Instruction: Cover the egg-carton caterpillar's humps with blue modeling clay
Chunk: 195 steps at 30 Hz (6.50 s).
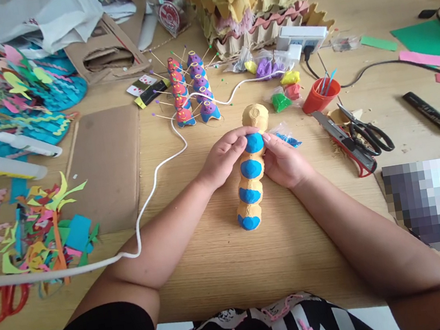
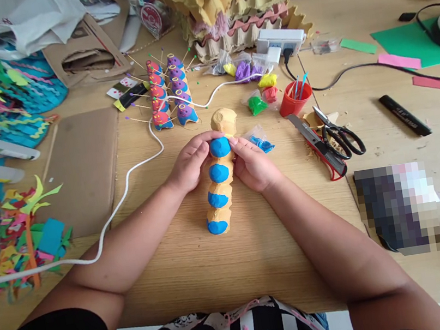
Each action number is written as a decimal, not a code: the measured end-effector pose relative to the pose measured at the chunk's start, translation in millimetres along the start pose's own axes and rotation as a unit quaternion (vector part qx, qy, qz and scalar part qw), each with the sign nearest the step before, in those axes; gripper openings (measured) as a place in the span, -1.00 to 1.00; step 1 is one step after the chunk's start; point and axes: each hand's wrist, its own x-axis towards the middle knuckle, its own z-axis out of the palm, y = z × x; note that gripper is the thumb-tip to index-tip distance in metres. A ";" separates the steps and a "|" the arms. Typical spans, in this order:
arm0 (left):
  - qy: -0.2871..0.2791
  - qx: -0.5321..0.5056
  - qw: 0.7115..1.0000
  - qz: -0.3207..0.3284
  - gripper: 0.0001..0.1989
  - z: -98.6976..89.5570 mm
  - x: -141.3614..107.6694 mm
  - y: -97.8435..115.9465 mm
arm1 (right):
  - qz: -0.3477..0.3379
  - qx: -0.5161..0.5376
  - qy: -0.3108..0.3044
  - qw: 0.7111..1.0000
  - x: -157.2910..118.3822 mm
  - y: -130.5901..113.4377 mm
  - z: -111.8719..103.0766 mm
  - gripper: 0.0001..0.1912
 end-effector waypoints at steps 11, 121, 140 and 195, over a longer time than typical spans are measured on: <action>0.033 -0.024 0.999 0.016 -0.46 5.5 -1.5 4.6 | -0.004 -0.044 0.010 0.999 -0.9 -3.0 1.1 -0.50; 0.062 -0.353 0.891 -0.278 -0.91 5.4 5.1 19.2 | 0.001 -0.117 -0.023 0.993 -5.7 -0.2 9.5 -0.46; 0.055 -0.298 0.914 -0.271 -0.87 7.9 4.0 15.2 | 0.002 -0.131 -0.018 0.991 -6.7 1.2 9.1 -0.45; -0.001 -0.273 0.935 -0.226 -0.63 14.5 2.3 13.7 | 0.041 -0.096 -0.017 0.994 -0.3 -6.5 -6.3 -0.57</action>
